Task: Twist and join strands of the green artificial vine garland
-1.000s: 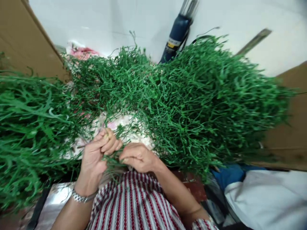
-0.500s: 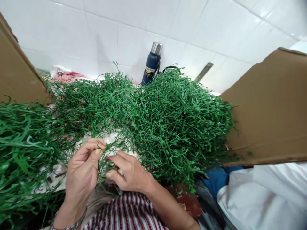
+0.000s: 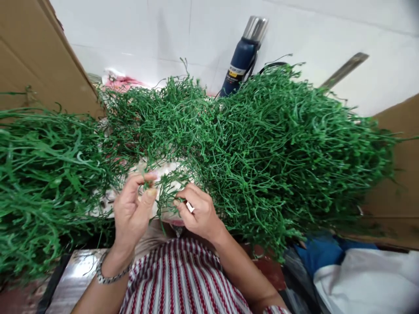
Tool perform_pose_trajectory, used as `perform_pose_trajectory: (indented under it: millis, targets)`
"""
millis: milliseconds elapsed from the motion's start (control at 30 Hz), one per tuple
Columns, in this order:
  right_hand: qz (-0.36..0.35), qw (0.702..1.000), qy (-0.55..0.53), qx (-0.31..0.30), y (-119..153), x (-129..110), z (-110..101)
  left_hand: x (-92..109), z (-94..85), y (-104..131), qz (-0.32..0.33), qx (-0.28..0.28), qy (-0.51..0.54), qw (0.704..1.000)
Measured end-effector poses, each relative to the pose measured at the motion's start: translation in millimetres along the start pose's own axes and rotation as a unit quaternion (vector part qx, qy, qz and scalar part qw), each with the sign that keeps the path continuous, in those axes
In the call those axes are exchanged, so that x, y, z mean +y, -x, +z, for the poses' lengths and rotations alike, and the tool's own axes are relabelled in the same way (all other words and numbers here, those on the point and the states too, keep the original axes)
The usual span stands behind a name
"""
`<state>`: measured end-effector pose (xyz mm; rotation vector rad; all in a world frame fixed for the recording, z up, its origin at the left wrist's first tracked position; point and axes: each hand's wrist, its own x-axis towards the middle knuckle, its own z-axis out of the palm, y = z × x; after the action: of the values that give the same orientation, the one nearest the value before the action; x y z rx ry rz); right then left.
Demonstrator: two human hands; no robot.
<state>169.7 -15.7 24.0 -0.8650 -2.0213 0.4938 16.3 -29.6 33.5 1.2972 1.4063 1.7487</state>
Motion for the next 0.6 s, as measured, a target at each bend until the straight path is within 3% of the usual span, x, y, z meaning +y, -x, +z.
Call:
perform_pose_trajectory:
  millis: [167, 333, 500, 600]
  targets:
    - [0.006, 1.0, -0.009, 0.023, 2.4, 6.7, 1.9, -7.6, -9.5, 11.1, 0.095, 0.066, 0.038, 0.993]
    - [0.001, 1.0, -0.026, 0.006, 2.9, 6.5, 2.6, -1.0, -8.3, 23.8, 0.005, -0.064, -0.049, 0.997]
    - [-0.019, 0.998, -0.047, -0.037, 6.7, 4.3, 0.0, 0.7, -6.6, 31.1, -0.012, -0.034, -0.021, 0.999]
    - [-0.034, 0.996, -0.047, -0.071, 7.5, 4.3, -1.3, 0.6, -9.6, 31.0, -0.046, -0.066, -0.005, 0.997]
